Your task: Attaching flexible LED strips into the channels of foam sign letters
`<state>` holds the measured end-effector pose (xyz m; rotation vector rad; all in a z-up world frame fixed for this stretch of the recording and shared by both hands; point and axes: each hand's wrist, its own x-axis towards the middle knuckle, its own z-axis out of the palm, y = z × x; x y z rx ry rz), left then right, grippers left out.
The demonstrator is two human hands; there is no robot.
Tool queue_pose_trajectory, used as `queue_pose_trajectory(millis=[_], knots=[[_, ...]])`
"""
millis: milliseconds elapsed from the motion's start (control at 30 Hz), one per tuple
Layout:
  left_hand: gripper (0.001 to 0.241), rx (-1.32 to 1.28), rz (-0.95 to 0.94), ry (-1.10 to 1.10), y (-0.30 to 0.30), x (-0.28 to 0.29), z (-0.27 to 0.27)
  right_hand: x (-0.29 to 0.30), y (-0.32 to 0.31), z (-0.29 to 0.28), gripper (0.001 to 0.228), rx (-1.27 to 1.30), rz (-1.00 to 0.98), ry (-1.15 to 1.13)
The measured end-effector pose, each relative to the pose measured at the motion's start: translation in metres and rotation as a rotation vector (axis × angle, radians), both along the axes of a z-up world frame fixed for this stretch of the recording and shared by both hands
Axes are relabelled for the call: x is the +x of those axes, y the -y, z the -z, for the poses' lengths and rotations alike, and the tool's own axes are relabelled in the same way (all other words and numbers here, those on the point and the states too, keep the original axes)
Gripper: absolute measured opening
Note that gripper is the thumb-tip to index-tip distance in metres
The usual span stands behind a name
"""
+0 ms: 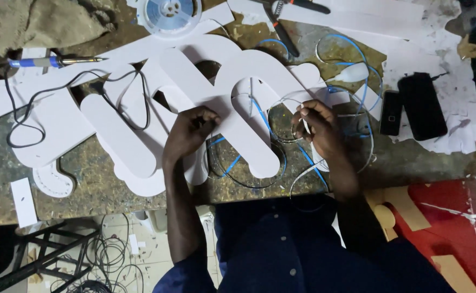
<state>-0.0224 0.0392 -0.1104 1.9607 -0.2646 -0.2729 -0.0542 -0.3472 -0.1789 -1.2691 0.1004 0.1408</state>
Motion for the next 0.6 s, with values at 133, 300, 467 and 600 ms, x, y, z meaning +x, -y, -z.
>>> queue_pose_trajectory(millis=[133,300,467,600], knots=[[0.018,-0.112,-0.054,0.005,0.0,-0.006,-0.002,0.0,0.019,0.002,0.022,0.006,0.001,-0.007],[0.023,-0.156,-0.039,0.005,-0.001,-0.005,0.011,-0.001,0.025,-0.008,0.023,-0.009,0.022,0.009],[0.018,-0.194,-0.132,0.014,-0.002,-0.01,0.005,-0.005,0.035,0.006,0.019,0.014,0.102,0.093],[0.015,-0.239,-0.168,0.025,0.005,-0.014,0.005,-0.002,0.034,-0.005,0.016,0.085,0.201,0.107]])
